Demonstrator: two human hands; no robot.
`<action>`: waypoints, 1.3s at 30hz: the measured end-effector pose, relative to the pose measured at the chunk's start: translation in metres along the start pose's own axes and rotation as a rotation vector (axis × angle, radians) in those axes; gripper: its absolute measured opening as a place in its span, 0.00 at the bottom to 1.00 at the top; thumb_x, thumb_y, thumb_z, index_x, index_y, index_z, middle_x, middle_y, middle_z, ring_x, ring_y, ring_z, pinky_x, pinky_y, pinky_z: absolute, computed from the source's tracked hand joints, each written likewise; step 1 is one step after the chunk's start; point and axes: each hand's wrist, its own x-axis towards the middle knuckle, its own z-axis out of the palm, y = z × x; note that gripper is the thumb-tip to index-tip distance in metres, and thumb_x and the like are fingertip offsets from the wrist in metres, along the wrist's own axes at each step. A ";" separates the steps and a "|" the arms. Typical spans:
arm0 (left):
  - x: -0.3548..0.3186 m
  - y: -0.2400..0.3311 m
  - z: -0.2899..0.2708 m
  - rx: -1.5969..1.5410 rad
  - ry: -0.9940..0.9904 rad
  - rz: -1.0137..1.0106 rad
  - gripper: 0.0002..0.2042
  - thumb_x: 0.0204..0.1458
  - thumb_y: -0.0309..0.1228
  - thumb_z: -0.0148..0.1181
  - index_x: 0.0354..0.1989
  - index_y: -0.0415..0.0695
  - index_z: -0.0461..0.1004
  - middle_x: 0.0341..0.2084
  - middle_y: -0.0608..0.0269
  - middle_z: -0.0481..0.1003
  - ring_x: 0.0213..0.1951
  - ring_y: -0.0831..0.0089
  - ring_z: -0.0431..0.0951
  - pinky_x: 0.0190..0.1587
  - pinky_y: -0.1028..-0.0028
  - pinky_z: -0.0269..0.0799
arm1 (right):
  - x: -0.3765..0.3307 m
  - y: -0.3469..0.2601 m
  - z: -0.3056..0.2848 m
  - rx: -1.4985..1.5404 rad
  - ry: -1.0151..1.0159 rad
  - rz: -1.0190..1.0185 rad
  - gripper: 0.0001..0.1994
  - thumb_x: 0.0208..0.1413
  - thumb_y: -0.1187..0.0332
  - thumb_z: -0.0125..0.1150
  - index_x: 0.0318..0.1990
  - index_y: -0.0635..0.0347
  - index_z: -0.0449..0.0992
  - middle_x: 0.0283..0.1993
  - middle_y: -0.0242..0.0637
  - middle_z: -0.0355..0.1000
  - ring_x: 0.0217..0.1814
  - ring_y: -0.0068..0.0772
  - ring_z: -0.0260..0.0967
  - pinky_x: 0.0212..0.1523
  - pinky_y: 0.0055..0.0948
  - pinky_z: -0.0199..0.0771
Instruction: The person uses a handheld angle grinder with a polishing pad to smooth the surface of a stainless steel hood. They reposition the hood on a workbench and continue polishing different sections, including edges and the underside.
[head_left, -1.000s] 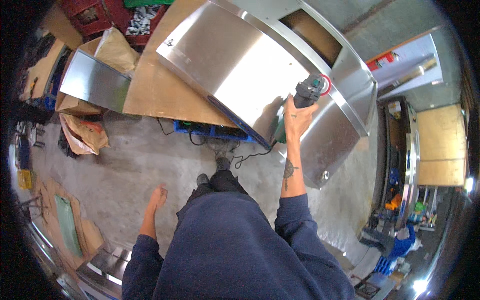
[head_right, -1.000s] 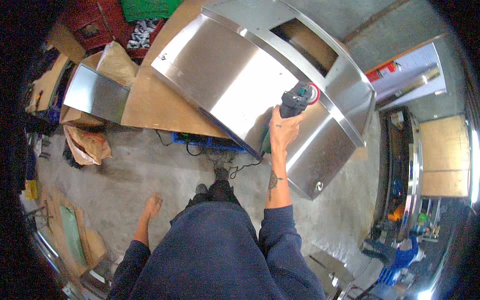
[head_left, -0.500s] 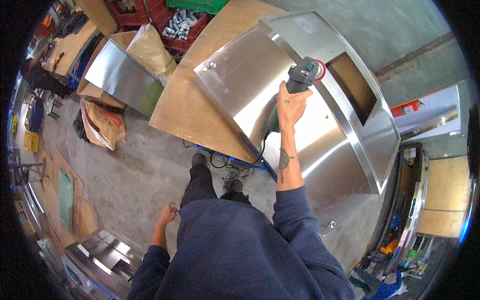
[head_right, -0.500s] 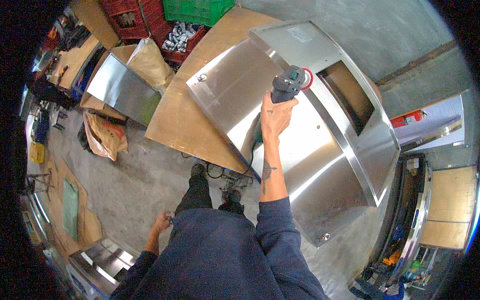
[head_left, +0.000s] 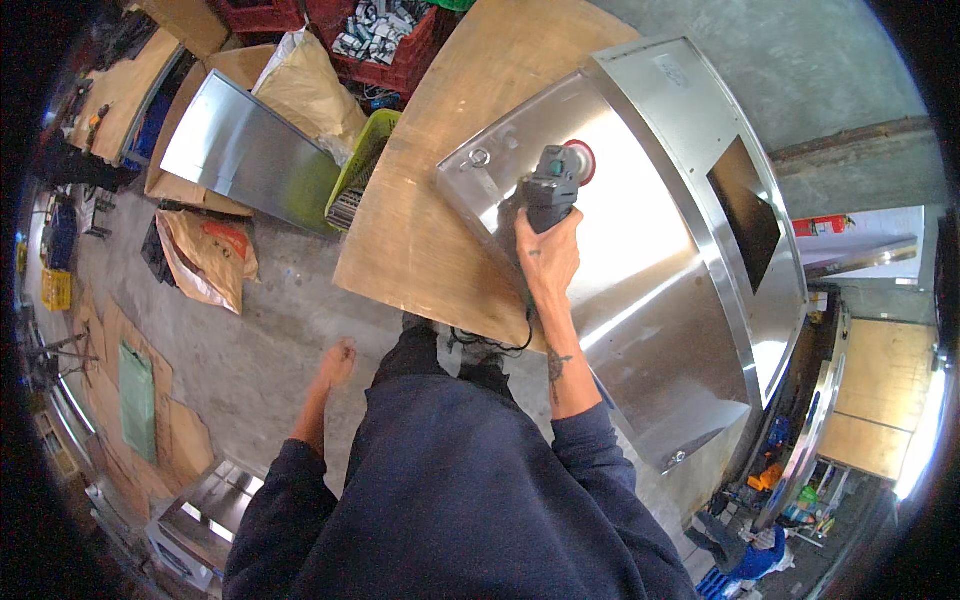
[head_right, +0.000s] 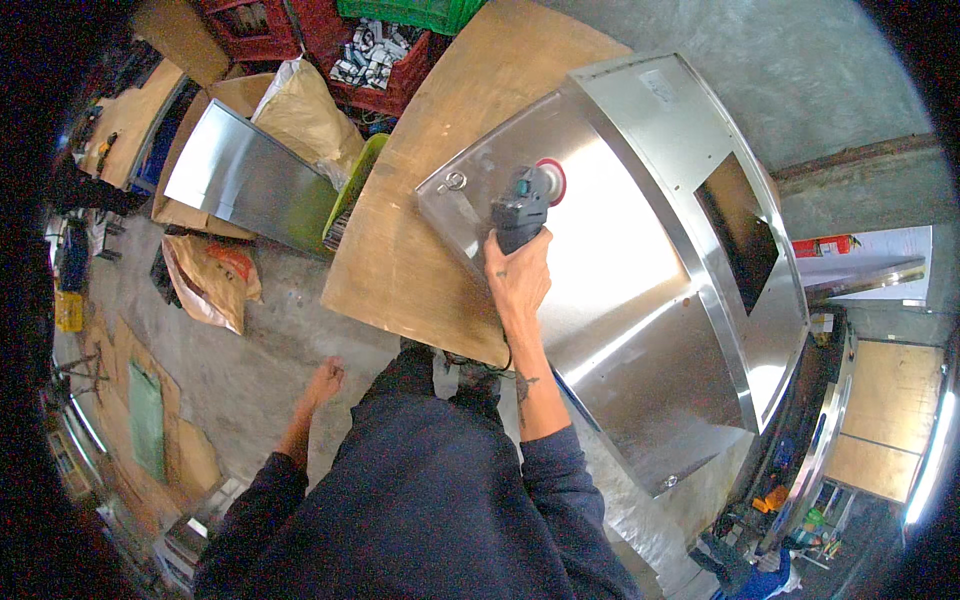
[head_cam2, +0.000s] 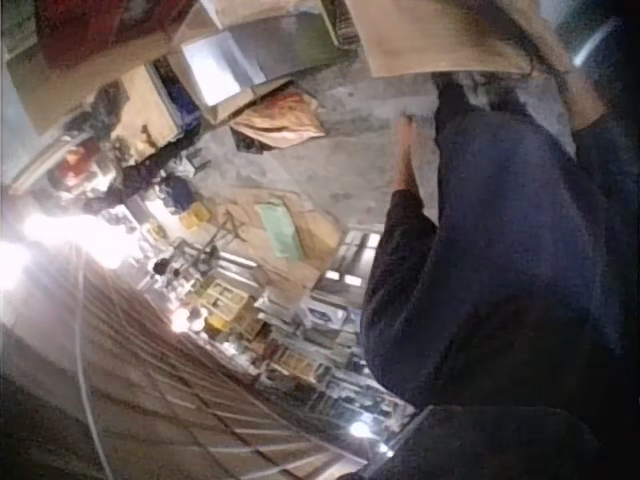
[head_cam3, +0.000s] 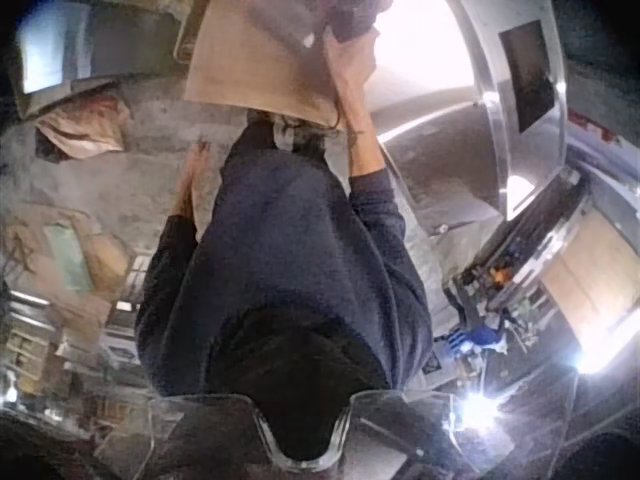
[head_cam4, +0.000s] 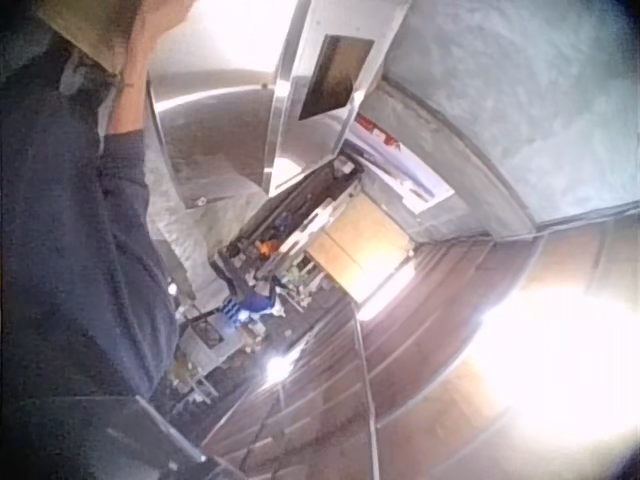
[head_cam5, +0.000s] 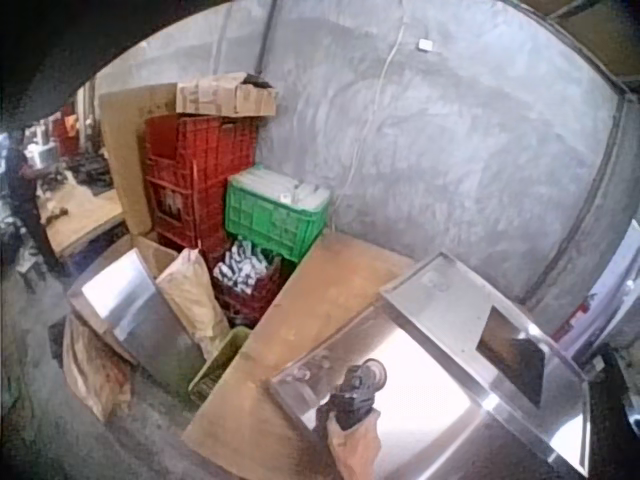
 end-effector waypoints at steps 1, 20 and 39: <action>0.013 0.009 -0.011 0.095 -0.017 0.086 0.17 0.69 0.34 0.56 0.61 0.40 0.77 0.48 0.46 0.85 0.48 0.53 0.87 0.52 0.58 0.82 | -0.004 -0.001 0.007 0.008 -0.020 0.003 0.36 0.60 0.51 0.73 0.62 0.72 0.65 0.49 0.66 0.80 0.47 0.72 0.82 0.51 0.59 0.80; -0.026 0.384 0.064 -0.045 -0.773 1.043 0.48 0.64 0.29 0.68 0.83 0.34 0.39 0.76 0.26 0.56 0.78 0.37 0.61 0.78 0.51 0.60 | -0.093 0.018 -0.099 0.342 0.392 0.644 0.34 0.57 0.51 0.80 0.56 0.71 0.70 0.47 0.52 0.81 0.46 0.44 0.82 0.51 0.42 0.81; -0.214 0.470 0.281 -0.307 -1.640 0.315 0.30 0.64 0.37 0.74 0.67 0.38 0.64 0.42 0.60 0.79 0.41 0.72 0.82 0.46 0.69 0.79 | -0.295 0.224 -0.296 1.319 0.585 0.414 0.21 0.66 0.55 0.64 0.48 0.71 0.76 0.39 0.48 0.80 0.37 0.39 0.84 0.39 0.39 0.89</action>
